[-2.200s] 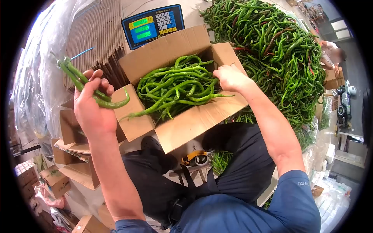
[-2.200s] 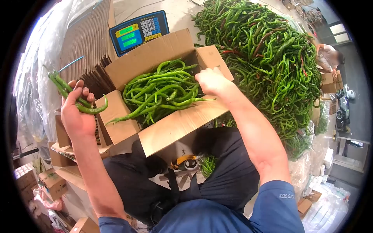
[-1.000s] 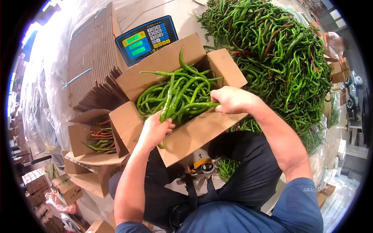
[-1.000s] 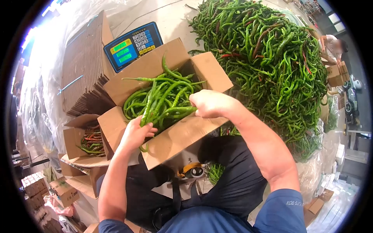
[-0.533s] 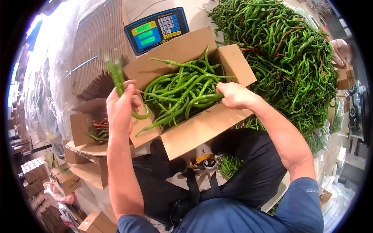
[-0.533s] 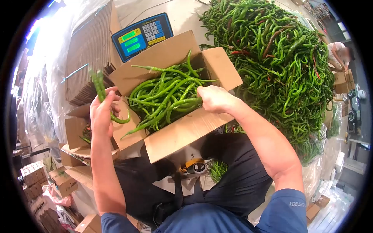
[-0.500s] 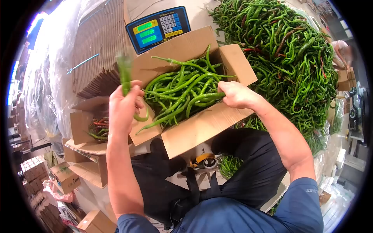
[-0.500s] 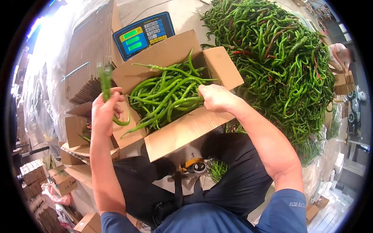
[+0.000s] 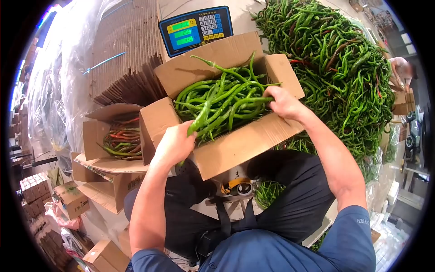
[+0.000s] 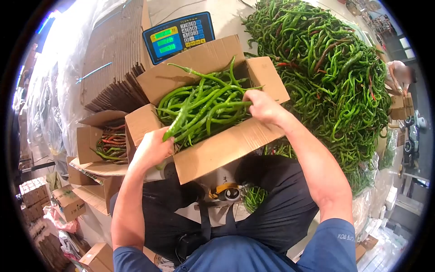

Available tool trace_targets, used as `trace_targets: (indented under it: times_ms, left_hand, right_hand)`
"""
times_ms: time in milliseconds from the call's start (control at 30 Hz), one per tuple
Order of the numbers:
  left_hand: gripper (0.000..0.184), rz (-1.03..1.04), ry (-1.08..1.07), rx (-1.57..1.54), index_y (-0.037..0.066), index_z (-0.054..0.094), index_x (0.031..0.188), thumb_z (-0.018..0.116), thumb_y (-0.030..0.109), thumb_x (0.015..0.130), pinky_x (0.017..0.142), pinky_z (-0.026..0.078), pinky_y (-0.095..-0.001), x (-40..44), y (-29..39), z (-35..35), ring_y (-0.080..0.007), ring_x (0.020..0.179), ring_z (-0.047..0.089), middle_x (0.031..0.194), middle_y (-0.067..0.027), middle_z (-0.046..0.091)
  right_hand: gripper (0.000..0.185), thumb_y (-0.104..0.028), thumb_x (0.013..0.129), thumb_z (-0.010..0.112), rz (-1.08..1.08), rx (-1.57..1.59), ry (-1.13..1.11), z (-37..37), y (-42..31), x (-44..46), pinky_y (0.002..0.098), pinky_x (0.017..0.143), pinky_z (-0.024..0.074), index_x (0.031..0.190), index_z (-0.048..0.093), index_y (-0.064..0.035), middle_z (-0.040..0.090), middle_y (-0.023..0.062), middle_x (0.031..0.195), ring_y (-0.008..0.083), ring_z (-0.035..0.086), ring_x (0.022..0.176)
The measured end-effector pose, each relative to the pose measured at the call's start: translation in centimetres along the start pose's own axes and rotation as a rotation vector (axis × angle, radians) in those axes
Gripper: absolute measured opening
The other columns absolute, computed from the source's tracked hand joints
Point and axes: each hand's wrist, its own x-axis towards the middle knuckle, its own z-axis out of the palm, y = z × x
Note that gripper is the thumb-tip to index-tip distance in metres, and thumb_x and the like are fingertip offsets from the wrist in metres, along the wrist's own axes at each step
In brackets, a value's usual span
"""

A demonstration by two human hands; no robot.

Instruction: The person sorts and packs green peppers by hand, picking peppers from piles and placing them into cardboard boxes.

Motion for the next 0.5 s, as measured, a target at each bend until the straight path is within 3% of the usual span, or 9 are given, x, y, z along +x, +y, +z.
trace_targets:
  times_ms: [133, 167, 267, 300, 400, 467, 500]
  left_hand:
    - [0.036, -0.133, -0.008, -0.350, -0.001, 0.060, 0.128, 0.057, 0.015, 0.096, 0.068, 0.055, -0.0344, 0.2, 1.5, -0.6, -0.0176, 0.070, 0.070, 0.090, -0.0163, 0.071]
    - [0.039, -0.117, -0.032, -0.343, 0.002, 0.056, 0.136, 0.055, 0.014, 0.099, 0.077, 0.057, -0.0311, 0.7, 1.5, -0.4, -0.0191, 0.085, 0.071, 0.099, -0.0150, 0.070]
    - [0.039, -0.032, -0.140, -0.506, 0.001, 0.056, 0.135, 0.056, 0.013, 0.098, 0.085, 0.056, -0.0307, 2.8, -1.7, 2.8, -0.0202, 0.096, 0.069, 0.113, -0.0151, 0.066]
    - [0.038, -0.096, -0.162, -0.746, 0.000, 0.056, 0.135, 0.057, 0.011, 0.098, 0.092, 0.054, -0.0315, 2.2, -0.7, 3.1, -0.0223, 0.107, 0.066, 0.123, -0.0151, 0.061]
    - [0.037, -0.069, -0.164, -0.971, -0.001, 0.056, 0.134, 0.057, 0.010, 0.098, 0.093, 0.054, -0.0324, 2.5, 0.0, 3.6, -0.0234, 0.108, 0.065, 0.126, -0.0161, 0.059]
    - [0.036, -0.074, -0.185, -0.895, -0.002, 0.057, 0.132, 0.057, 0.009, 0.098, 0.091, 0.054, -0.0326, 2.6, 0.0, 3.7, -0.0234, 0.104, 0.066, 0.118, -0.0162, 0.062]
    - [0.035, -0.086, -0.190, -0.811, -0.002, 0.057, 0.131, 0.057, 0.009, 0.098, 0.090, 0.055, -0.0326, 2.9, -0.2, 3.9, -0.0227, 0.101, 0.066, 0.116, -0.0164, 0.063]
  right_hand:
    - [0.034, -0.008, 0.083, 0.064, -0.091, -0.114, -0.095, 1.0, -1.6, -1.0, 0.0439, 0.100, 0.0457, 0.114, 0.056, 0.0028, 0.061, 0.0228, 0.111, 0.0394, 0.057, 0.111]
    - [0.035, -0.009, 0.083, 0.064, -0.095, -0.105, -0.119, 0.6, -1.6, -0.9, 0.0438, 0.099, 0.0463, 0.115, 0.057, 0.0024, 0.063, 0.0216, 0.111, 0.0397, 0.058, 0.110]
    - [0.029, -0.003, 0.083, 0.059, 0.007, -0.024, -0.070, -1.1, 0.9, -0.3, 0.0397, 0.093, 0.0497, 0.111, 0.064, 0.0000, 0.066, 0.0192, 0.107, 0.0343, 0.062, 0.105]
    - [0.031, 0.001, 0.081, 0.057, 0.038, 0.057, -0.017, -1.8, 1.0, -0.4, 0.0372, 0.091, 0.0503, 0.111, 0.066, -0.0008, 0.067, 0.0179, 0.105, 0.0311, 0.063, 0.103]
    - [0.037, 0.004, 0.078, 0.054, 0.011, 0.135, -0.020, -2.5, 0.7, -1.0, 0.0344, 0.088, 0.0511, 0.113, 0.065, -0.0010, 0.069, 0.0151, 0.103, 0.0268, 0.065, 0.097]
    - [0.037, 0.003, 0.077, 0.053, 0.125, 0.276, -0.134, -0.9, -0.4, -1.3, 0.0339, 0.087, 0.0513, 0.112, 0.066, -0.0008, 0.069, 0.0148, 0.102, 0.0249, 0.065, 0.097]
    - [0.039, 0.001, 0.078, 0.054, 0.031, 0.097, -0.183, -1.0, -0.8, -1.4, 0.0372, 0.092, 0.0503, 0.116, 0.065, -0.0010, 0.068, 0.0169, 0.109, 0.0297, 0.064, 0.105]
